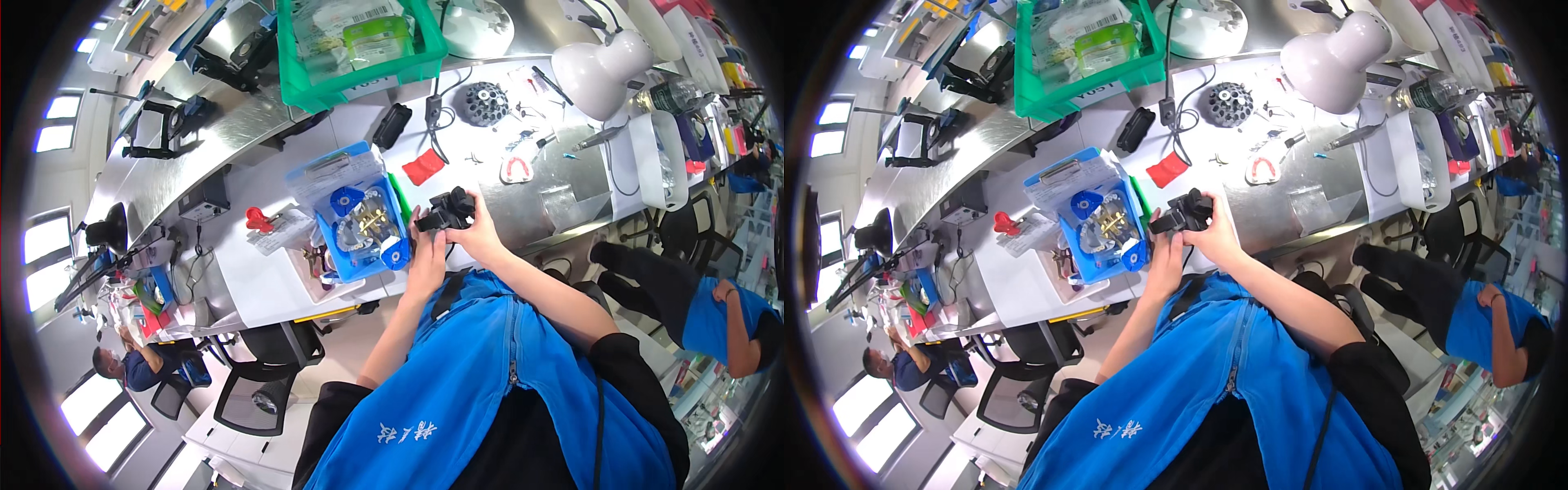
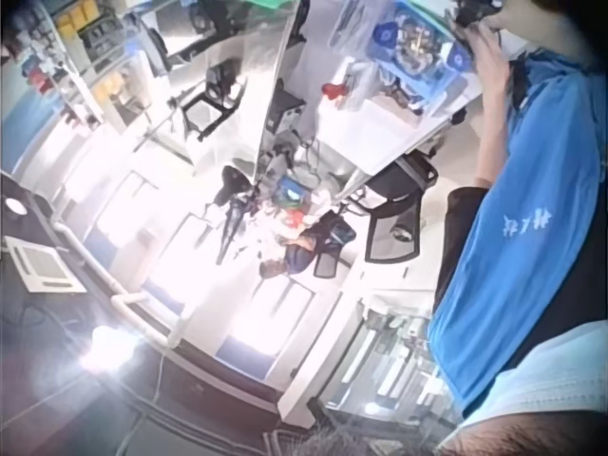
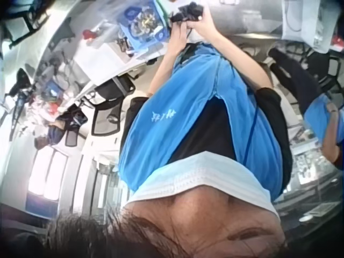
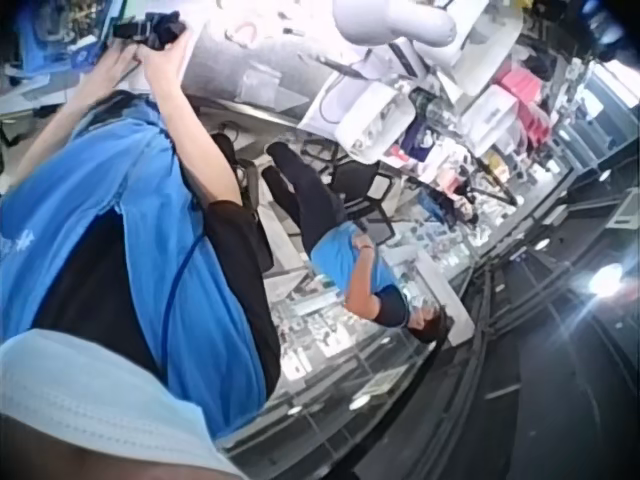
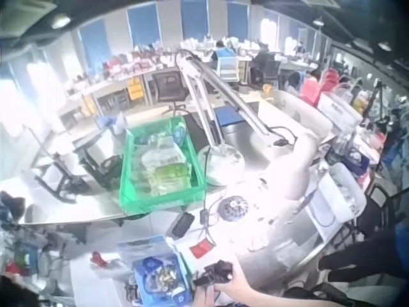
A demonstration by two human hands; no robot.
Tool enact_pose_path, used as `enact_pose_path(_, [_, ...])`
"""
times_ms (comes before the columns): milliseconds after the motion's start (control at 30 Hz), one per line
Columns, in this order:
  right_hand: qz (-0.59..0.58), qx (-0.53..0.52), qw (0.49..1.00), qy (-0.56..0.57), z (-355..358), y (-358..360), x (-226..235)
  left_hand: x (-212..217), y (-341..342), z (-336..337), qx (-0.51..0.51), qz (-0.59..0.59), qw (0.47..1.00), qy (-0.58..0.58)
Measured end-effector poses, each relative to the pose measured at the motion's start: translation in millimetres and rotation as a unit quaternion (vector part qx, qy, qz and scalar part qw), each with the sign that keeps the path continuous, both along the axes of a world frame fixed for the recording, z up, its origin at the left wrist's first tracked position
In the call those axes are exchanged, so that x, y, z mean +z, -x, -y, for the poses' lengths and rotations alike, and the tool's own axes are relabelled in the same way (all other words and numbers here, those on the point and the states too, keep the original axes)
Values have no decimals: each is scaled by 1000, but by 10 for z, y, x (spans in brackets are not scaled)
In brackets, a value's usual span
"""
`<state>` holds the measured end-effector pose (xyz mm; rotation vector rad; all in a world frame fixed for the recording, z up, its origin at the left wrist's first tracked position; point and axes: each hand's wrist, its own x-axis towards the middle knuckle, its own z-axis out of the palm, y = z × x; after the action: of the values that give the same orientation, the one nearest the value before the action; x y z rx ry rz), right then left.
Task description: Polishing and inspecting dental prosthetics using a rotary tool and pliers at a dental lab workstation.
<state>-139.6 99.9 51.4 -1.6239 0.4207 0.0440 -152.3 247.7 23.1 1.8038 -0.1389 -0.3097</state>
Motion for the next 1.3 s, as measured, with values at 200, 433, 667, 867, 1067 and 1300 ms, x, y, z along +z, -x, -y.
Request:
enact_pose_path(200, [-134,-84,973,-169,-219,-125,-49,87,38,-283,-82,177,926,-323])
enact_pose_path(433, [-86,-30,991,102,-547,-230,-389,14,-22,-584,-36,226,905,-359])
enact_pose_path(667, [-50,40,976,209,-578,-381,-179,38,-197,-827,-21,221,905,-364])
enact_pose_path(867, [39,110,911,395,-205,-283,-75,334,-108,-916,-27,114,969,-217])
enact_pose_path(1067, [121,230,913,316,-120,-1356,273,729,3,-875,2,72,989,-131])
enact_pose_path(1300, [52,410,747,520,-48,-2420,-581,949,-53,-959,56,57,993,-86])
